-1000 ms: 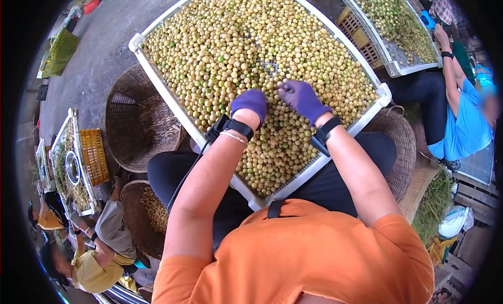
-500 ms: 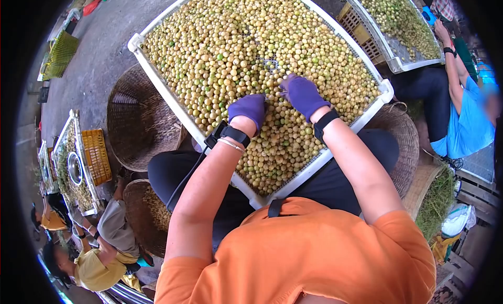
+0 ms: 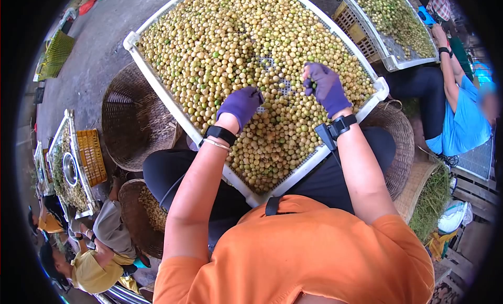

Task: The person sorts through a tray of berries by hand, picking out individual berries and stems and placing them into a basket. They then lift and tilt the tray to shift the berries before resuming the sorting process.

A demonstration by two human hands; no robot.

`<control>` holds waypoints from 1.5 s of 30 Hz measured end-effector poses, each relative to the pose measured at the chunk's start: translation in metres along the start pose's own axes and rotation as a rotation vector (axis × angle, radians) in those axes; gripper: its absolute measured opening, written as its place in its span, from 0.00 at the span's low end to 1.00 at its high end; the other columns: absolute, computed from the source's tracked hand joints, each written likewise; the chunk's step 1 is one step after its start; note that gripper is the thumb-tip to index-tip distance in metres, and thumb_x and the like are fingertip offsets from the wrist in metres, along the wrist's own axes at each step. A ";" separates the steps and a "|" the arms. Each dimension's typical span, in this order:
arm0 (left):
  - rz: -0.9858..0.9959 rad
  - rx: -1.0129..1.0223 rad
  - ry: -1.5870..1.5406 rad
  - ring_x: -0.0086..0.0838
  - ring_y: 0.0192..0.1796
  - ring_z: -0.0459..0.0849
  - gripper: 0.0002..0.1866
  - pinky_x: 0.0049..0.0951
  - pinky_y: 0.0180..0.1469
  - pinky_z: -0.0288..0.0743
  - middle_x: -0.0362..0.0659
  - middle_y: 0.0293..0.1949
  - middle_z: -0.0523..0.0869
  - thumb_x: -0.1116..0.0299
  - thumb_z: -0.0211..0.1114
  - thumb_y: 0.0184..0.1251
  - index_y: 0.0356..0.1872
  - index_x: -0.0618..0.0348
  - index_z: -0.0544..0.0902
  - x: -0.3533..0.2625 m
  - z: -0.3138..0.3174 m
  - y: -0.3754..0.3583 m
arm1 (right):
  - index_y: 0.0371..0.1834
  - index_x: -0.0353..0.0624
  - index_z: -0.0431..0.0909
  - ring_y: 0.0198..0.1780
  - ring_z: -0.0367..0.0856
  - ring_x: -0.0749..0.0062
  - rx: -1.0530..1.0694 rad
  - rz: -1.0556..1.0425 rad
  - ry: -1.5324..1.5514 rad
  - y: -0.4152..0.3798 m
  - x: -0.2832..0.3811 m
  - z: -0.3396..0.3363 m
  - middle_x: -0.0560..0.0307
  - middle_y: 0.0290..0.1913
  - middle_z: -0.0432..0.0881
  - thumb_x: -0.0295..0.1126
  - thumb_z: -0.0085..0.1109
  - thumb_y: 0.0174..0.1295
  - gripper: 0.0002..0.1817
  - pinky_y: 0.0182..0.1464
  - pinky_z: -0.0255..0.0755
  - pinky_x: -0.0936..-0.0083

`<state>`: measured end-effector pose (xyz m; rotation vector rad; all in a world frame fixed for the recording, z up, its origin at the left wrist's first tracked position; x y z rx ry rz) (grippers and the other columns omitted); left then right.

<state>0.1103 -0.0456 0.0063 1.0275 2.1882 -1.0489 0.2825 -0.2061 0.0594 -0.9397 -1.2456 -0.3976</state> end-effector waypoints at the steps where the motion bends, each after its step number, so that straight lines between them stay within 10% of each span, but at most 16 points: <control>1: -0.017 0.057 -0.158 0.36 0.36 0.85 0.18 0.34 0.39 0.77 0.50 0.36 0.86 0.56 0.54 0.68 0.49 0.57 0.80 0.000 -0.004 -0.001 | 0.33 0.43 0.80 0.24 0.74 0.78 0.011 0.067 -0.283 -0.002 0.000 0.001 0.63 0.25 0.76 0.37 0.59 0.63 0.09 0.26 0.72 0.76; 4: -0.154 0.256 -0.773 0.24 0.26 0.79 0.15 0.24 0.29 0.72 0.44 0.26 0.83 0.58 0.55 0.69 0.42 0.59 0.80 0.001 -0.014 -0.014 | 0.37 0.43 0.80 0.30 0.82 0.61 0.267 -0.559 -1.231 0.002 -0.022 0.010 0.49 0.31 0.80 0.30 0.60 0.58 0.06 0.33 0.75 0.64; 10: -0.084 0.422 -1.441 0.25 0.31 0.80 0.13 0.27 0.36 0.76 0.42 0.36 0.82 0.64 0.55 0.70 0.51 0.55 0.73 0.011 -0.008 -0.024 | 0.38 0.44 0.79 0.38 0.83 0.49 0.239 -0.384 -1.609 -0.007 -0.043 0.033 0.44 0.37 0.80 0.30 0.54 0.58 0.08 0.41 0.76 0.58; 19: 0.115 0.708 -1.901 0.44 0.53 0.81 0.15 0.45 0.59 0.75 0.53 0.50 0.79 0.66 0.52 0.72 0.54 0.61 0.71 0.015 0.005 -0.022 | 0.43 0.44 0.80 0.34 0.83 0.62 0.305 -0.543 -1.391 -0.004 -0.041 0.018 0.49 0.33 0.82 0.34 0.56 0.63 0.09 0.34 0.76 0.66; 22: 0.007 0.660 -1.938 0.49 0.54 0.80 0.15 0.47 0.60 0.74 0.59 0.51 0.78 0.65 0.51 0.73 0.53 0.65 0.71 0.013 0.000 -0.027 | 0.45 0.40 0.80 0.29 0.79 0.76 0.045 0.076 -0.546 -0.004 -0.026 0.012 0.57 0.31 0.81 0.37 0.56 0.65 0.13 0.27 0.73 0.76; 27: -0.091 0.609 -1.877 0.50 0.53 0.80 0.14 0.48 0.60 0.74 0.60 0.51 0.78 0.66 0.48 0.74 0.51 0.65 0.72 0.023 0.017 -0.020 | 0.44 0.39 0.80 0.25 0.73 0.83 0.181 0.060 -0.013 -0.010 -0.015 0.003 0.64 0.29 0.78 0.35 0.57 0.65 0.12 0.24 0.68 0.84; 30: -0.144 0.547 -1.886 0.47 0.51 0.80 0.14 0.47 0.58 0.75 0.58 0.49 0.78 0.68 0.48 0.73 0.53 0.65 0.71 0.017 0.016 -0.027 | 0.40 0.38 0.81 0.28 0.74 0.82 0.156 0.097 -0.661 -0.015 -0.003 0.014 0.65 0.30 0.78 0.33 0.57 0.63 0.10 0.27 0.70 0.81; 35: -0.222 0.429 -1.730 0.38 0.44 0.81 0.16 0.38 0.51 0.78 0.51 0.46 0.79 0.68 0.52 0.72 0.57 0.62 0.70 0.016 0.015 -0.027 | 0.33 0.45 0.82 0.38 0.83 0.52 0.330 -0.491 -1.474 -0.020 -0.032 0.025 0.47 0.37 0.82 0.38 0.60 0.59 0.09 0.39 0.76 0.59; 41: -0.224 0.168 -1.281 0.25 0.31 0.78 0.17 0.24 0.38 0.74 0.39 0.30 0.81 0.66 0.55 0.73 0.59 0.55 0.72 0.028 0.004 -0.022 | 0.32 0.45 0.82 0.38 0.84 0.54 0.365 -0.494 -1.679 -0.029 -0.040 0.033 0.48 0.37 0.81 0.36 0.59 0.58 0.07 0.38 0.77 0.59; 45: 0.011 -0.214 -0.679 0.32 0.36 0.84 0.13 0.30 0.41 0.76 0.42 0.33 0.86 0.62 0.55 0.71 0.43 0.57 0.84 0.026 0.016 -0.005 | 0.32 0.43 0.82 0.38 0.84 0.53 0.351 -0.445 -1.728 -0.032 -0.047 0.034 0.47 0.38 0.82 0.36 0.59 0.57 0.08 0.39 0.77 0.59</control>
Point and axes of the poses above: each hand's wrist, its own y-axis towards the middle knuckle, its own z-axis out of the palm, x = y × z, the point moved 2 cm from there along y, towards the middle knuckle
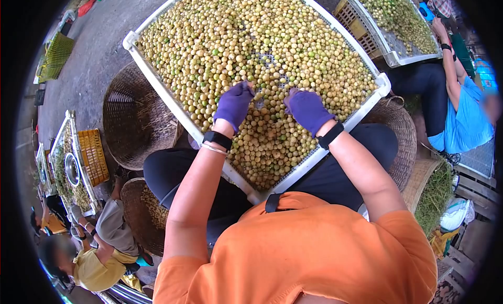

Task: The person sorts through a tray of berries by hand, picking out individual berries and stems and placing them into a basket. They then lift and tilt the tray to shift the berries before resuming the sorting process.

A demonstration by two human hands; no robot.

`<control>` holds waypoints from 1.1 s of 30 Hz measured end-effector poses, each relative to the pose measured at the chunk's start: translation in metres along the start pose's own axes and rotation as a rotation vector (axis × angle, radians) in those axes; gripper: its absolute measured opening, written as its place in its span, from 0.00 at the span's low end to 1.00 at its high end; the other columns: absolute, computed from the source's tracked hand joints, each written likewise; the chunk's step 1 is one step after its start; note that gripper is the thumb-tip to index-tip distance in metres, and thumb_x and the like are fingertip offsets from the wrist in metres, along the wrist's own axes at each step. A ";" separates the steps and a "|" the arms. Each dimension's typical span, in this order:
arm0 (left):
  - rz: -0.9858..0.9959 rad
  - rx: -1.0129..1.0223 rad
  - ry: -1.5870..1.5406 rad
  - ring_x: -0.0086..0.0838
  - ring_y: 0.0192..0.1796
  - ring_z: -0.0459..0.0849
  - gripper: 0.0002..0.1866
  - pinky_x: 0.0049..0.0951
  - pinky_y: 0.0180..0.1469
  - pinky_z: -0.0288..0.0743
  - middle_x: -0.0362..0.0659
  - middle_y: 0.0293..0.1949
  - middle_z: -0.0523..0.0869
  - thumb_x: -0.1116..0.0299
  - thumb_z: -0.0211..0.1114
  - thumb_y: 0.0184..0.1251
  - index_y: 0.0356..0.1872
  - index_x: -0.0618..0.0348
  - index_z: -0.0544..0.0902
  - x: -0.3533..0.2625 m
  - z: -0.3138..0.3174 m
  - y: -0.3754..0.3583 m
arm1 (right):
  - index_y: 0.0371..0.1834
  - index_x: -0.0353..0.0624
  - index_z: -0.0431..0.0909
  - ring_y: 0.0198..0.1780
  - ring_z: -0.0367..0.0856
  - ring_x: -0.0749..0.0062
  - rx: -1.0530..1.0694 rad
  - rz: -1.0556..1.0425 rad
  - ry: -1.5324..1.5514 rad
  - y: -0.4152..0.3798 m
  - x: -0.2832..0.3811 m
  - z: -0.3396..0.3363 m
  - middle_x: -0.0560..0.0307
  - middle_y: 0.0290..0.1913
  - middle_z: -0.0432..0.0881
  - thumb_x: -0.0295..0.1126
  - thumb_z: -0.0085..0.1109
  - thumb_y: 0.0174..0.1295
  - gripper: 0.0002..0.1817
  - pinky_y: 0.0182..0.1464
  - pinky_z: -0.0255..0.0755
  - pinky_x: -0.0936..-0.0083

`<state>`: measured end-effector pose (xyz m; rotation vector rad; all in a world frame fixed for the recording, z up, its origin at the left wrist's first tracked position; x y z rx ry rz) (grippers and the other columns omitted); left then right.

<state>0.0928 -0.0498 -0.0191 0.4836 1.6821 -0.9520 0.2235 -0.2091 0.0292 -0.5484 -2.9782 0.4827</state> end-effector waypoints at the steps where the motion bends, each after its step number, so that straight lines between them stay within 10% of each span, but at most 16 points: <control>1: 0.040 0.025 0.202 0.36 0.39 0.84 0.13 0.32 0.43 0.76 0.45 0.35 0.86 0.62 0.55 0.70 0.43 0.57 0.84 -0.005 0.002 0.000 | 0.32 0.42 0.82 0.38 0.84 0.53 -0.004 0.011 -0.003 0.000 0.000 0.001 0.46 0.38 0.81 0.36 0.59 0.58 0.09 0.39 0.77 0.58; 11: 0.191 0.285 1.205 0.41 0.52 0.81 0.14 0.39 0.53 0.77 0.46 0.50 0.82 0.67 0.52 0.67 0.49 0.51 0.82 -0.037 0.032 0.034 | 0.35 0.40 0.80 0.40 0.83 0.50 -0.037 -0.056 0.222 0.003 -0.014 -0.012 0.43 0.35 0.81 0.36 0.58 0.60 0.10 0.41 0.77 0.59; 17: 0.294 0.315 1.275 0.40 0.53 0.82 0.14 0.38 0.52 0.77 0.45 0.48 0.82 0.71 0.52 0.67 0.52 0.50 0.79 -0.040 0.041 0.029 | 0.32 0.38 0.80 0.32 0.85 0.55 -0.070 -0.016 -0.073 0.004 0.004 0.016 0.45 0.33 0.82 0.30 0.55 0.58 0.07 0.33 0.79 0.62; 24: 0.314 0.264 1.190 0.40 0.50 0.83 0.13 0.37 0.51 0.77 0.46 0.49 0.83 0.68 0.53 0.69 0.51 0.51 0.79 -0.027 0.037 0.031 | 0.35 0.46 0.81 0.38 0.81 0.52 -0.160 0.115 0.527 0.012 -0.012 0.001 0.46 0.34 0.81 0.32 0.58 0.60 0.05 0.43 0.74 0.60; 27: -0.114 0.261 0.721 0.36 0.44 0.85 0.13 0.35 0.48 0.77 0.45 0.44 0.85 0.64 0.54 0.71 0.52 0.53 0.79 -0.057 0.016 0.026 | 0.34 0.45 0.81 0.37 0.80 0.53 -0.202 -0.020 0.736 0.014 0.007 -0.023 0.47 0.36 0.80 0.31 0.57 0.60 0.05 0.42 0.74 0.60; 31: -0.274 0.222 -0.725 0.29 0.32 0.79 0.11 0.31 0.38 0.77 0.42 0.31 0.80 0.66 0.55 0.69 0.44 0.60 0.79 -0.031 -0.024 0.008 | 0.34 0.44 0.81 0.38 0.84 0.57 -0.036 -0.191 0.155 0.028 0.031 -0.002 0.47 0.39 0.80 0.26 0.55 0.58 0.05 0.37 0.77 0.63; 33: -0.396 0.210 -0.947 0.32 0.36 0.79 0.11 0.33 0.41 0.78 0.44 0.34 0.80 0.66 0.54 0.69 0.44 0.60 0.77 -0.035 -0.035 -0.010 | 0.32 0.44 0.80 0.35 0.85 0.57 -0.130 -0.223 0.096 0.029 0.034 0.007 0.49 0.36 0.81 0.28 0.53 0.58 0.06 0.34 0.78 0.63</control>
Point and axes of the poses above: each hand's wrist, its own y-axis towards the middle knuckle, its own z-axis out of the palm, x = y × z, the point moved 2 cm from there along y, towards the middle knuckle
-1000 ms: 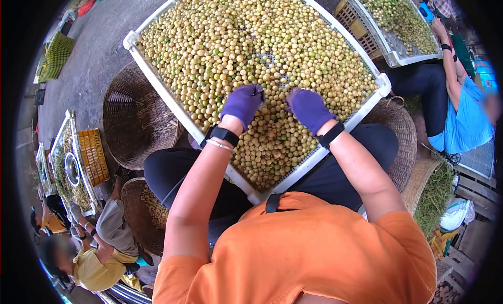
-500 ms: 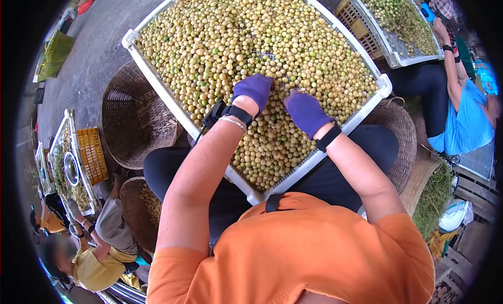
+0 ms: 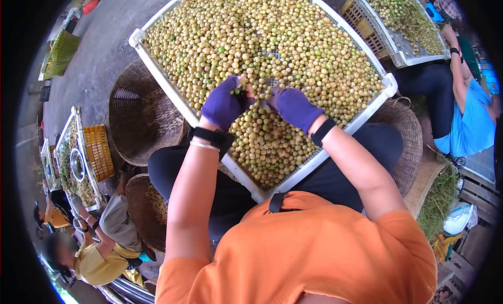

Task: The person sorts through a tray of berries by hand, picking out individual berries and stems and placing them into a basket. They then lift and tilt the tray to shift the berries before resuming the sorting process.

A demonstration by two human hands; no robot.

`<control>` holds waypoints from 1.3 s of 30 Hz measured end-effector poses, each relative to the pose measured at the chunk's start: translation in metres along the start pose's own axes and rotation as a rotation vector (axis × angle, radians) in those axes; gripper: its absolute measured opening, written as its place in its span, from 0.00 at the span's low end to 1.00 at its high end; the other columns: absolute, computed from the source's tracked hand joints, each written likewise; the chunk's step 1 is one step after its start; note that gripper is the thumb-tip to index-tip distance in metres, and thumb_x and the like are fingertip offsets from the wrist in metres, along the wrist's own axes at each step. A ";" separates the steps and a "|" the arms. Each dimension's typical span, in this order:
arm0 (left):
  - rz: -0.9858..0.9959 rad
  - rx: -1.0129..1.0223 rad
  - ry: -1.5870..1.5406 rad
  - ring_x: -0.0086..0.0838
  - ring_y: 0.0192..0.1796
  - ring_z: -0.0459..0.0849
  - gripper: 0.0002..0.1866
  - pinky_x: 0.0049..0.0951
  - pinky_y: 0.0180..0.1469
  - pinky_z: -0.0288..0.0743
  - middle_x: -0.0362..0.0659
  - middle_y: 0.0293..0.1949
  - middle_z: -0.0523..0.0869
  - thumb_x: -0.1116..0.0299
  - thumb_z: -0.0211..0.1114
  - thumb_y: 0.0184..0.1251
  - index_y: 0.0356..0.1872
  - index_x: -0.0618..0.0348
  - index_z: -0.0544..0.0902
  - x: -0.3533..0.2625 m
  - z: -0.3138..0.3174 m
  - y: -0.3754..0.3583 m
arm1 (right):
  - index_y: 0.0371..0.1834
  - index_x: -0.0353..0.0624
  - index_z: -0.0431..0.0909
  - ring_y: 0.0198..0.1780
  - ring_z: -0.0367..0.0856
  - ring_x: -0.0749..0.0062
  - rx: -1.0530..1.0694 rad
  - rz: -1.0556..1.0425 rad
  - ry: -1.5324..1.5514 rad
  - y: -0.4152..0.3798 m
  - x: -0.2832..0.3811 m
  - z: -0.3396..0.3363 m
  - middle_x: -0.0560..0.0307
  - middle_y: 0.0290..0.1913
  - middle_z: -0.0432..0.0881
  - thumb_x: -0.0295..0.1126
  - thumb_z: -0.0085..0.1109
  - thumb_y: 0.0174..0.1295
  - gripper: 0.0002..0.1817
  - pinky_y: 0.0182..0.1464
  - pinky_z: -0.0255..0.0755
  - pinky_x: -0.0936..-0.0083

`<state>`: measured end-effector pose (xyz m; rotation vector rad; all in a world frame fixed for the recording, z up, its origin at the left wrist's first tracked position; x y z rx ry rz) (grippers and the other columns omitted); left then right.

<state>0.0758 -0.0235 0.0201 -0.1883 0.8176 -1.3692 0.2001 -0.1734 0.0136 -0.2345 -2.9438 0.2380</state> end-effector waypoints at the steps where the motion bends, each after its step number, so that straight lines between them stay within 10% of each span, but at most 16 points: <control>1: -0.017 0.024 -0.099 0.35 0.38 0.79 0.11 0.35 0.43 0.78 0.44 0.35 0.79 0.64 0.54 0.70 0.42 0.60 0.77 0.001 -0.005 -0.008 | 0.32 0.44 0.80 0.33 0.85 0.57 -0.006 0.006 -0.013 0.000 0.002 -0.001 0.50 0.34 0.82 0.29 0.52 0.58 0.06 0.34 0.78 0.63; 4: 0.047 -0.012 0.155 0.29 0.34 0.79 0.13 0.31 0.40 0.77 0.40 0.30 0.79 0.58 0.53 0.72 0.37 0.57 0.78 0.004 -0.019 -0.021 | 0.31 0.41 0.78 0.29 0.84 0.57 -0.056 -0.005 -0.036 0.000 0.004 0.000 0.51 0.27 0.82 0.31 0.52 0.59 0.07 0.31 0.77 0.62; 7: 0.087 -0.367 1.141 0.23 0.31 0.82 0.12 0.25 0.38 0.76 0.40 0.29 0.84 0.61 0.63 0.64 0.37 0.60 0.83 0.011 -0.009 -0.024 | 0.33 0.40 0.78 0.28 0.84 0.57 -0.017 -0.035 -0.133 -0.001 0.008 -0.001 0.49 0.25 0.82 0.31 0.52 0.59 0.07 0.30 0.77 0.62; 8: 0.324 -0.295 1.424 0.32 0.36 0.86 0.14 0.33 0.40 0.77 0.44 0.34 0.87 0.59 0.61 0.65 0.42 0.58 0.83 0.020 -0.014 -0.017 | 0.33 0.40 0.78 0.28 0.84 0.57 0.004 -0.049 -0.183 0.000 0.009 -0.001 0.49 0.25 0.82 0.31 0.52 0.59 0.07 0.30 0.77 0.63; 13: 0.208 -0.125 1.985 0.46 0.47 0.84 0.13 0.41 0.48 0.77 0.51 0.43 0.83 0.61 0.53 0.68 0.42 0.51 0.84 0.039 0.005 -0.009 | 0.35 0.39 0.82 0.30 0.84 0.61 0.027 0.032 -0.080 0.005 -0.011 0.001 0.49 0.29 0.83 0.30 0.55 0.58 0.08 0.32 0.77 0.70; 15: 0.238 -0.068 2.123 0.44 0.48 0.83 0.12 0.40 0.47 0.78 0.49 0.44 0.83 0.62 0.53 0.68 0.44 0.49 0.83 0.043 0.013 -0.013 | 0.41 0.38 0.82 0.31 0.84 0.65 -0.084 0.300 0.479 -0.003 -0.029 -0.010 0.49 0.31 0.83 0.32 0.57 0.59 0.11 0.32 0.77 0.71; 17: 0.258 -0.093 2.113 0.43 0.48 0.83 0.12 0.40 0.47 0.78 0.48 0.44 0.83 0.62 0.53 0.68 0.44 0.49 0.83 0.047 0.014 -0.011 | 0.45 0.36 0.81 0.32 0.80 0.75 -0.031 0.658 0.866 -0.010 -0.036 -0.037 0.51 0.32 0.83 0.37 0.58 0.62 0.16 0.30 0.75 0.76; 21: 0.296 -0.060 2.124 0.42 0.48 0.83 0.11 0.39 0.46 0.78 0.46 0.44 0.83 0.62 0.54 0.67 0.43 0.49 0.83 0.052 0.018 -0.007 | 0.45 0.40 0.80 0.27 0.75 0.82 -0.266 0.665 1.771 -0.028 -0.034 -0.036 0.63 0.29 0.79 0.40 0.59 0.64 0.15 0.26 0.70 0.83; 25: 0.179 -0.059 2.116 0.41 0.49 0.84 0.11 0.39 0.48 0.78 0.47 0.45 0.84 0.65 0.54 0.66 0.44 0.49 0.83 0.053 0.020 0.001 | 0.42 0.41 0.79 0.25 0.77 0.74 0.062 0.543 1.072 -0.026 -0.010 -0.042 0.59 0.28 0.80 0.32 0.59 0.62 0.08 0.25 0.71 0.77; 28: 0.097 -0.057 2.092 0.41 0.50 0.84 0.11 0.40 0.49 0.78 0.46 0.47 0.85 0.65 0.54 0.66 0.44 0.50 0.83 0.048 0.022 -0.001 | 0.39 0.43 0.79 0.25 0.80 0.62 -0.068 -0.114 0.166 -0.024 0.005 -0.012 0.54 0.27 0.80 0.30 0.57 0.60 0.07 0.29 0.74 0.67; 29: 0.090 -0.053 2.084 0.41 0.50 0.84 0.12 0.40 0.49 0.78 0.46 0.48 0.85 0.64 0.55 0.66 0.44 0.51 0.83 0.046 0.022 -0.003 | 0.38 0.44 0.79 0.34 0.82 0.53 0.228 0.203 0.328 -0.022 0.012 -0.012 0.48 0.35 0.80 0.30 0.54 0.59 0.07 0.35 0.75 0.59; 32: -0.032 -0.066 1.954 0.42 0.52 0.83 0.13 0.42 0.50 0.77 0.45 0.49 0.85 0.62 0.54 0.66 0.45 0.53 0.83 0.037 0.021 -0.013 | 0.37 0.46 0.78 0.38 0.83 0.54 0.145 -0.031 -0.112 -0.025 0.019 -0.007 0.50 0.37 0.79 0.32 0.53 0.59 0.07 0.37 0.76 0.58; 36: 0.005 -0.200 1.131 0.27 0.30 0.83 0.17 0.27 0.34 0.77 0.41 0.31 0.85 0.54 0.57 0.69 0.44 0.57 0.81 0.029 -0.011 -0.028 | 0.33 0.46 0.81 0.36 0.85 0.58 0.080 -0.010 -0.139 -0.026 0.016 -0.016 0.53 0.34 0.81 0.29 0.52 0.59 0.07 0.34 0.78 0.62; 37: 0.011 -0.157 0.825 0.12 0.15 0.64 0.18 0.14 0.17 0.55 0.30 0.18 0.71 0.49 0.56 0.71 0.43 0.54 0.81 0.024 -0.013 -0.036 | 0.34 0.47 0.81 0.36 0.85 0.58 0.101 -0.003 -0.135 -0.024 0.014 -0.018 0.53 0.34 0.81 0.29 0.52 0.59 0.07 0.34 0.78 0.62; 39: 0.002 -0.130 0.744 0.13 0.16 0.65 0.18 0.15 0.18 0.57 0.31 0.19 0.73 0.50 0.57 0.70 0.46 0.54 0.79 0.011 -0.020 -0.040 | 0.35 0.48 0.81 0.37 0.85 0.58 0.135 -0.011 -0.146 -0.023 0.013 -0.021 0.53 0.34 0.81 0.29 0.53 0.59 0.07 0.34 0.78 0.63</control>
Point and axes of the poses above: each hand's wrist, its own y-axis towards the middle knuckle, its own z-axis out of the palm, x = y × z, the point moved 2 cm from there along y, towards the middle knuckle
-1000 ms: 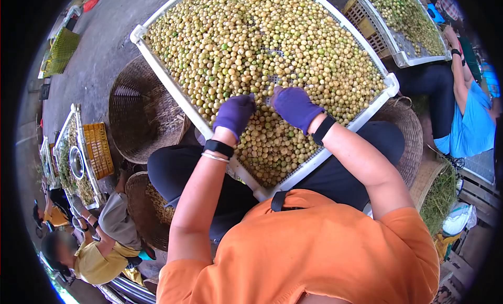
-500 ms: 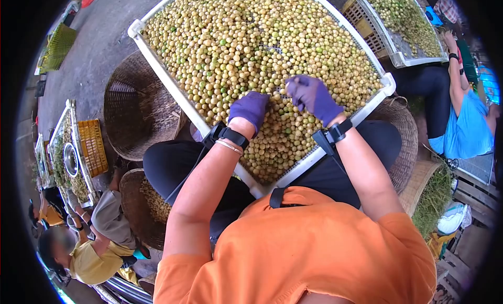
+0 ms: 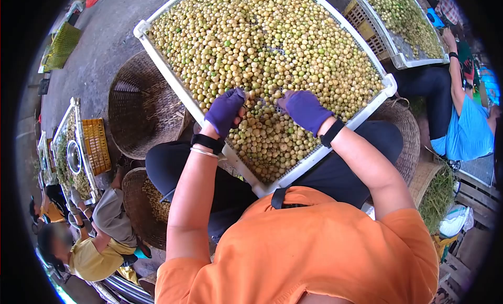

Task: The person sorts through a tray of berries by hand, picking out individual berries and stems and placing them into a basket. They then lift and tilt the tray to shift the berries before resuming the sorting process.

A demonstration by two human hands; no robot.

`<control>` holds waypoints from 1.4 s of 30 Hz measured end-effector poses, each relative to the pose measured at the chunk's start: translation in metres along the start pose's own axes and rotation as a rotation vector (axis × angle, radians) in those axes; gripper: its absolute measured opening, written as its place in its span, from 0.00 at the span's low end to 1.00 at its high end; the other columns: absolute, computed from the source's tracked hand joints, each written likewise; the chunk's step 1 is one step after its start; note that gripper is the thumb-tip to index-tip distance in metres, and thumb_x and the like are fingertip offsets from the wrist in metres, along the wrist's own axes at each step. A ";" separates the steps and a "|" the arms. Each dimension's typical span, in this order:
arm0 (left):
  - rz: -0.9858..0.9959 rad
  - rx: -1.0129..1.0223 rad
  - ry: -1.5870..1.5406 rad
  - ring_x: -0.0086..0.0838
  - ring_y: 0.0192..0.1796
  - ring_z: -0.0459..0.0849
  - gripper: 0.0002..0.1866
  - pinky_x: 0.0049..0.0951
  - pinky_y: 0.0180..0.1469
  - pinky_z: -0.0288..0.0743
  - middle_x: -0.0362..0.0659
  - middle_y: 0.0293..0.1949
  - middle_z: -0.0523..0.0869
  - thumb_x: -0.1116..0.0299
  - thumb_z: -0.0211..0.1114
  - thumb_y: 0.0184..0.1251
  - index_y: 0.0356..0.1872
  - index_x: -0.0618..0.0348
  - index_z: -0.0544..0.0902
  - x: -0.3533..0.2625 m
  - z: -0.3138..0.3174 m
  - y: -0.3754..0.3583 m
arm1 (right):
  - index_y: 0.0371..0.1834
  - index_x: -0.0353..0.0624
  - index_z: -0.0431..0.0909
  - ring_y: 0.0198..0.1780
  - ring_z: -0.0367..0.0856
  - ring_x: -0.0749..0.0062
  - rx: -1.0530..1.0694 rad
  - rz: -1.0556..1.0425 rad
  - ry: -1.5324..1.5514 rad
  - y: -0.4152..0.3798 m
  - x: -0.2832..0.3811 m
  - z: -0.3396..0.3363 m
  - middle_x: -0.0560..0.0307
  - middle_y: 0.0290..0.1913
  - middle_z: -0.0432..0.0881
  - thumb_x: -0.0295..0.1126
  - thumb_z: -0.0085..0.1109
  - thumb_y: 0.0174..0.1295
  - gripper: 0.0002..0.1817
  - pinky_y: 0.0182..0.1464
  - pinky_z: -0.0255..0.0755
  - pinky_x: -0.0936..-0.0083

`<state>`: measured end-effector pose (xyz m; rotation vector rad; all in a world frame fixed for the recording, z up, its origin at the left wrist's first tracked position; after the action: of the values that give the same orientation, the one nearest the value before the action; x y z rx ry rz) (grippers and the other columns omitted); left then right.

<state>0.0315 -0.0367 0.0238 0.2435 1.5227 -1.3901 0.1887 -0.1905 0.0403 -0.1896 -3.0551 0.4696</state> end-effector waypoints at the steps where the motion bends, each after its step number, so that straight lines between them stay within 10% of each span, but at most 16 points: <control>1: 0.014 0.019 -0.045 0.13 0.15 0.64 0.17 0.14 0.18 0.57 0.31 0.19 0.73 0.51 0.57 0.70 0.47 0.53 0.78 0.000 -0.004 0.001 | 0.36 0.48 0.81 0.37 0.85 0.58 0.014 -0.015 -0.014 -0.001 0.000 -0.001 0.53 0.35 0.81 0.29 0.53 0.59 0.07 0.34 0.78 0.63; 8: -0.079 0.090 -0.583 0.20 0.25 0.77 0.10 0.19 0.27 0.70 0.38 0.29 0.79 0.57 0.56 0.70 0.40 0.51 0.77 0.004 0.003 0.003 | 0.39 0.46 0.80 0.34 0.84 0.64 0.098 0.008 0.140 0.004 -0.007 0.005 0.55 0.35 0.82 0.32 0.56 0.62 0.06 0.34 0.77 0.66; 10: -0.078 0.108 -0.661 0.22 0.29 0.79 0.09 0.21 0.31 0.73 0.39 0.31 0.80 0.60 0.55 0.69 0.39 0.51 0.77 0.002 -0.002 0.006 | 0.41 0.44 0.80 0.34 0.83 0.70 -0.094 0.261 0.900 0.000 -0.016 -0.001 0.58 0.32 0.81 0.36 0.57 0.64 0.09 0.32 0.77 0.70; 13: 0.019 0.109 -0.361 0.24 0.29 0.80 0.10 0.22 0.33 0.74 0.38 0.29 0.80 0.60 0.54 0.69 0.34 0.53 0.78 0.007 -0.007 0.015 | 0.47 0.40 0.78 0.27 0.76 0.80 -0.236 0.398 2.024 -0.005 -0.031 -0.003 0.62 0.29 0.78 0.40 0.57 0.67 0.15 0.25 0.73 0.84; 15: 0.434 0.032 0.710 0.34 0.36 0.85 0.12 0.32 0.38 0.78 0.46 0.30 0.85 0.62 0.54 0.67 0.35 0.58 0.83 0.012 -0.005 0.026 | 0.48 0.39 0.78 0.25 0.76 0.81 -0.252 0.250 2.345 0.002 -0.028 -0.012 0.63 0.30 0.79 0.38 0.57 0.67 0.15 0.25 0.73 0.84; 21: 0.202 0.016 1.434 0.44 0.45 0.86 0.11 0.40 0.46 0.80 0.53 0.42 0.85 0.66 0.56 0.65 0.41 0.54 0.86 0.014 0.041 0.030 | 0.46 0.36 0.79 0.27 0.76 0.82 -0.156 0.373 1.749 0.018 -0.007 -0.028 0.62 0.30 0.79 0.34 0.59 0.65 0.13 0.29 0.74 0.82; 26: 0.205 -0.052 1.451 0.45 0.45 0.85 0.11 0.41 0.44 0.80 0.51 0.43 0.83 0.66 0.56 0.65 0.43 0.50 0.85 0.018 0.048 0.021 | 0.35 0.44 0.80 0.34 0.83 0.48 -0.238 0.000 0.466 0.048 0.002 0.006 0.43 0.40 0.80 0.32 0.56 0.60 0.06 0.37 0.76 0.56; 42: 0.361 -0.143 1.375 0.42 0.42 0.86 0.08 0.36 0.40 0.80 0.50 0.37 0.84 0.72 0.58 0.60 0.35 0.59 0.85 0.019 0.057 0.012 | 0.37 0.45 0.80 0.40 0.83 0.50 -0.177 0.139 0.330 0.059 -0.016 0.018 0.45 0.40 0.80 0.35 0.54 0.61 0.09 0.42 0.76 0.59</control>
<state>0.0609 -0.0895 0.0122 1.5224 2.4379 -0.7348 0.2101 -0.1416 0.0049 -0.4408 -2.7658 0.1521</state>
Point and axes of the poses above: each hand's wrist, its own y-axis towards the middle knuckle, its own z-axis out of the palm, x = y × z, the point moved 2 cm from there along y, towards the middle knuckle
